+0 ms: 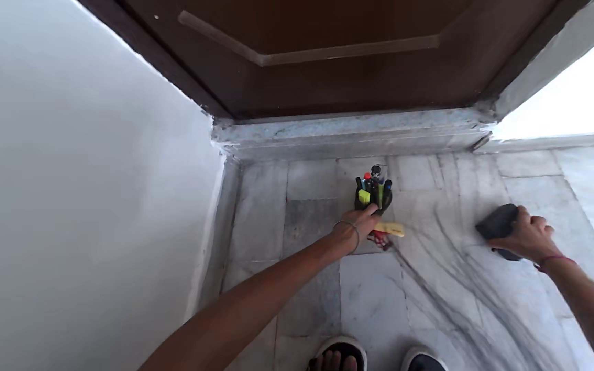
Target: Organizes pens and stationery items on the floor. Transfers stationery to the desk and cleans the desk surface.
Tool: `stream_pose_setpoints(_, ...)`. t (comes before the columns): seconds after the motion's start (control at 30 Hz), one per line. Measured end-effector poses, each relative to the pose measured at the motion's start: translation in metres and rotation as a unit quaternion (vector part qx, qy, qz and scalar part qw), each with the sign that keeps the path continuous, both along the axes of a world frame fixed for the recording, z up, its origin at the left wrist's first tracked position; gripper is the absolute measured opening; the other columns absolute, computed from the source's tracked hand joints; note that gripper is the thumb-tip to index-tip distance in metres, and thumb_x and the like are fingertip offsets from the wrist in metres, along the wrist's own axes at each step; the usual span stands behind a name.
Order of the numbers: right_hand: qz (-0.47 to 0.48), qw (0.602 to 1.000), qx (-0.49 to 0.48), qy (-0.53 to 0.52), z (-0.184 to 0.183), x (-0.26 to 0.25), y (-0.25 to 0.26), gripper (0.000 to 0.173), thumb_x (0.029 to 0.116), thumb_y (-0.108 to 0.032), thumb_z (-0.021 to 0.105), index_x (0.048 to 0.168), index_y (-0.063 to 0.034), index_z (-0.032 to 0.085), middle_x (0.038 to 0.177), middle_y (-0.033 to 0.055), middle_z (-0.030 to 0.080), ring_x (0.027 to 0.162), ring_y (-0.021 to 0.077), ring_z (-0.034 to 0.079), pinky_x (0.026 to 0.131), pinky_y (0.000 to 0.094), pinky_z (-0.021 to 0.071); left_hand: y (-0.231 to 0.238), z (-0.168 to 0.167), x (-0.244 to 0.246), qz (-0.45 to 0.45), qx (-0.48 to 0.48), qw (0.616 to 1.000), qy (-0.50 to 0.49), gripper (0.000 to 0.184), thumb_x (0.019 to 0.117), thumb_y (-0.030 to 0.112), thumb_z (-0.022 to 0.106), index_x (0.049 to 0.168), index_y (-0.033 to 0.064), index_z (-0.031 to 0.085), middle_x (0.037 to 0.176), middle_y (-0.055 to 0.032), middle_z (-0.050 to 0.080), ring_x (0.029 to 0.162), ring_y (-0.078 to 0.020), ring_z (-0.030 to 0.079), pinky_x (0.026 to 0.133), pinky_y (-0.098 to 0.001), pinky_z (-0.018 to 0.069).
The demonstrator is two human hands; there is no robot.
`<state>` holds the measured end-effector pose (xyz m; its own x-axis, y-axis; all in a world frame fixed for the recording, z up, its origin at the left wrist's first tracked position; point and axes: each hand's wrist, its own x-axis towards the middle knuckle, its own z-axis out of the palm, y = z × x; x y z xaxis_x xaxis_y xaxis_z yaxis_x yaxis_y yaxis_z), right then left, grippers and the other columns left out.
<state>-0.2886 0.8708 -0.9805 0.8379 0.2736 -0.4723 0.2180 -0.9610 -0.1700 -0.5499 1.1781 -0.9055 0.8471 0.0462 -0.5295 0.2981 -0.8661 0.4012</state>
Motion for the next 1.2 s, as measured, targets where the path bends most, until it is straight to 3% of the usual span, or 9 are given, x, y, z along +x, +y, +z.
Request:
stream_pose_setpoints(0.13, 0.032, 0.998, 0.042, -0.018, 0.033, -0.013, 0.003, 0.125, 0.0617, -0.028, 0.1, 0.159, 0.0013, 0.026, 0.15, 0.0399, 0.034, 0.134, 0.0615, 0.039, 0.095, 0.0718, 0.0452, 0.007, 0.018, -0.007, -0.018, 0.001, 1.0, 0.024, 0.035, 0.0963, 0.0, 0.065, 0.131, 0.0022, 0.064, 0.149, -0.0178, 0.051, 0.113, -0.0398, 0.066, 0.094, -0.0532, 0.0546)
stream_pose_setpoints(0.23, 0.057, 0.993, 0.091, -0.058, 0.082, -0.024, -0.002, 0.127, 0.0591, -0.026, 0.1, 0.158, 0.0056, 0.026, 0.149, 0.0399, 0.036, 0.133, 0.0612, 0.04, 0.096, 0.07, 0.0458, 0.005, 0.069, -0.014, -0.041, 0.0, 0.998, 0.037, 0.035, 0.097, -0.001, 0.062, 0.132, 0.0007, 0.063, 0.146, -0.0207, 0.053, 0.115, -0.0418, 0.064, 0.095, -0.0544, 0.0531)
stream_pose_setpoints(0.43, 0.043, 0.974, 0.165, -0.15, 0.243, -0.044, -0.027, 0.129, 0.0533, -0.026, 0.099, 0.155, 0.0102, 0.028, 0.148, 0.0411, 0.038, 0.135, 0.0617, 0.04, 0.101, 0.0712, 0.0421, -0.014, 0.219, -0.018, -0.084, -0.016, 0.996, 0.02, 0.042, 0.0959, -0.006, 0.059, 0.137, -0.0002, 0.06, 0.147, -0.0234, 0.053, 0.116, -0.0461, 0.064, 0.096, -0.0586, 0.0516)
stream_pose_setpoints(0.6, -0.002, 0.954, 0.227, -0.195, 0.373, -0.044, -0.047, 0.129, 0.0522, -0.03, 0.096, 0.154, 0.0105, 0.029, 0.146, 0.0443, 0.037, 0.129, 0.0674, 0.04, 0.096, 0.0764, 0.041, -0.034, 0.356, -0.013, -0.131, -0.011, 0.988, -0.075, 0.037, 0.0897, -0.011, 0.063, 0.125, -0.0006, 0.068, 0.135, -0.0227, 0.063, 0.103, -0.0438, 0.07, 0.086, -0.0559, 0.0569)
stream_pose_setpoints(0.7, -0.025, 0.953, 0.244, -0.18, 0.43, -0.047, -0.062, 0.126, 0.0552, -0.026, 0.098, 0.155, 0.01, 0.028, 0.146, 0.0454, 0.036, 0.13, 0.0688, 0.038, 0.096, 0.0798, 0.0378, -0.043, 0.417, -0.012, -0.151, 0.001, 0.976, -0.157, 0.037, 0.083, -0.011, 0.07, 0.118, 0.0007, 0.073, 0.125, -0.0214, 0.069, 0.095, -0.0407, 0.073, 0.078, -0.0529, 0.0598)
stream_pose_setpoints(0.77, -0.034, 0.955, 0.239, -0.173, 0.458, -0.057, -0.074, 0.126, 0.0551, -0.025, 0.098, 0.154, 0.0094, 0.029, 0.145, 0.0439, 0.037, 0.129, 0.0678, 0.039, 0.094, 0.0793, 0.0393, -0.049, 0.443, -0.011, -0.165, 0.009, 0.968, -0.189, 0.037, 0.0811, -0.012, 0.071, 0.116, 0.0016, 0.074, 0.12, -0.0205, 0.07, 0.091, -0.039, 0.074, 0.075, -0.0518, 0.0606)
stream_pose_setpoints(0.93, -0.066, 0.968, 0.196, -0.143, 0.509, -0.115, -0.128, 0.127, 0.0555, -0.028, 0.097, 0.156, 0.0064, 0.028, 0.146, 0.0387, 0.04, 0.126, 0.0634, 0.045, 0.086, 0.0758, 0.0464, -0.062, 0.472, -0.016, -0.23, 0.0, 0.948, -0.219, 0.044, 0.0715, -0.012, 0.077, 0.112, 0.0039, 0.075, 0.114, -0.0181, 0.073, 0.084, -0.0359, 0.075, 0.07, -0.0487, 0.0619)
stream_pose_setpoints(1.07, -0.096, 0.971, 0.164, -0.148, 0.549, -0.173, -0.19, 0.126, 0.0543, -0.037, 0.093, 0.156, 0.0062, 0.031, 0.145, 0.038, 0.042, 0.125, 0.0614, 0.047, 0.087, 0.0726, 0.0479, -0.076, 0.509, -0.019, -0.296, -0.024, 0.937, -0.187, 0.045, 0.072, -0.012, 0.078, 0.114, 0.0033, 0.075, 0.116, -0.0185, 0.072, 0.083, -0.037, 0.074, 0.071, -0.0498, 0.0617)
stream_pose_setpoints(1.2, -0.153, 0.959, 0.148, -0.186, 0.615, -0.217, -0.239, 0.125, 0.0542, -0.044, 0.089, 0.153, 0.0092, 0.033, 0.143, 0.0402, 0.043, 0.126, 0.0636, 0.046, 0.09, 0.0745, 0.0454, -0.093, 0.56, -0.009, -0.36, -0.037, 0.909, -0.207, 0.042, 0.0714, -0.009, 0.08, 0.111, 0.004, 0.075, 0.115, -0.017, 0.072, 0.081, -0.0347, 0.074, 0.07, -0.0476, 0.0621)
